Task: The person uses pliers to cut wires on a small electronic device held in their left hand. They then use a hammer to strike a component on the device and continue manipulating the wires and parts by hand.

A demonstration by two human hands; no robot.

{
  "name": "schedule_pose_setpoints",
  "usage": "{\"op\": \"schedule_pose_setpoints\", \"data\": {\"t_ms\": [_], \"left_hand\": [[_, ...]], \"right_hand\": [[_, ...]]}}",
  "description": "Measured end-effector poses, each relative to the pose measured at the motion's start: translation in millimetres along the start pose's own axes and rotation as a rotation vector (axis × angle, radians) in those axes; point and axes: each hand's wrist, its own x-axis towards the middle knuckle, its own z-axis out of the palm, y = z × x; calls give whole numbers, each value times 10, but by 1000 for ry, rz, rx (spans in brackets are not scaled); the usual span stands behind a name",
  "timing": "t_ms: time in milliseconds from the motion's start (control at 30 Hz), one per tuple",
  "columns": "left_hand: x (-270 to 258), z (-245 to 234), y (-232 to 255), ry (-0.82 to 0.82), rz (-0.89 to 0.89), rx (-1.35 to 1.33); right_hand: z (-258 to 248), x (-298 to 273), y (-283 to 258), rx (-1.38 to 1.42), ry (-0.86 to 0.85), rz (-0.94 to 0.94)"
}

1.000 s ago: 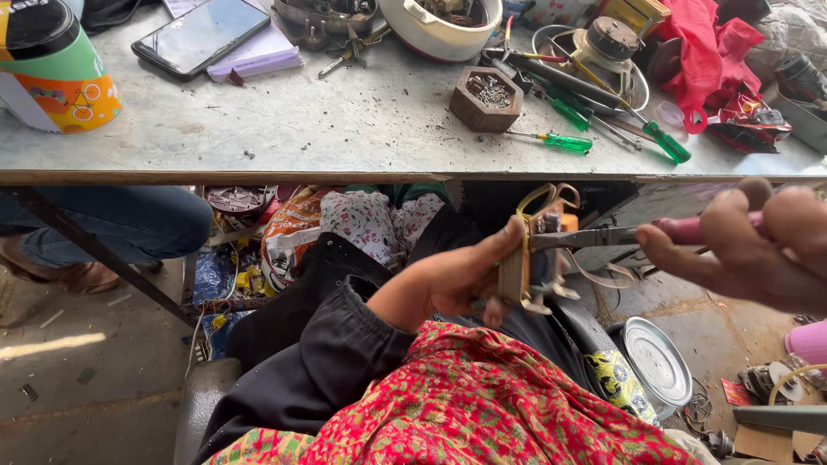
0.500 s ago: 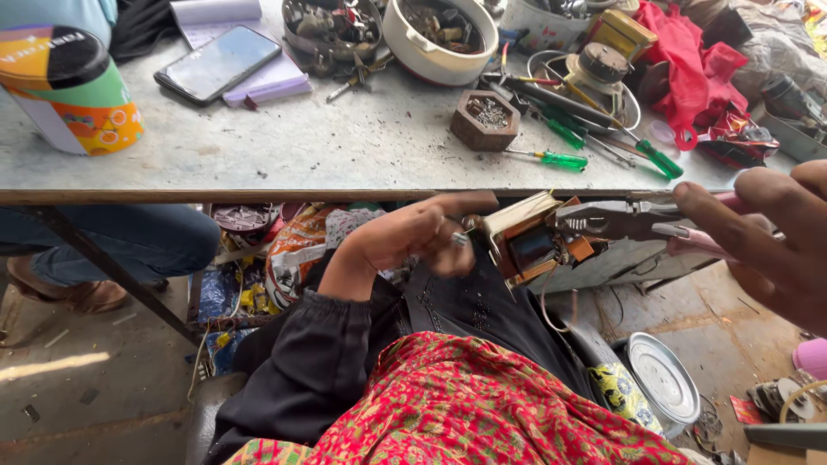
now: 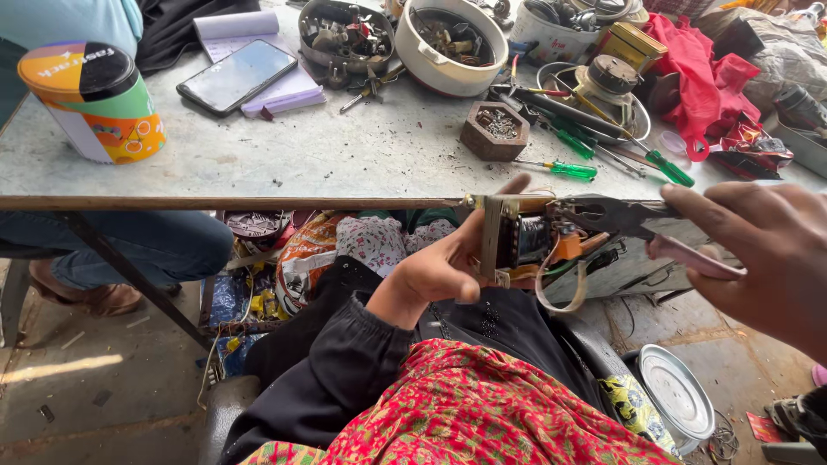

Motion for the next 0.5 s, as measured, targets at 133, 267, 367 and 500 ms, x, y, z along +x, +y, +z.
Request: {"op": "schedule_pose_setpoints", "data": {"t_ms": [133, 267, 367, 500], "left_hand": [[-109, -42, 23, 148, -72, 218], [-76, -218, -200, 411, -89, 378], [-111, -266, -206, 480, -131, 357], [-79, -195, -127, 246, 63, 501]], "right_hand": [[-5, 24, -38, 58, -68, 91], [20, 43, -37, 132, -75, 127], [36, -10, -28, 141, -45, 93], [7, -125, -26, 127, -22, 64]]}}
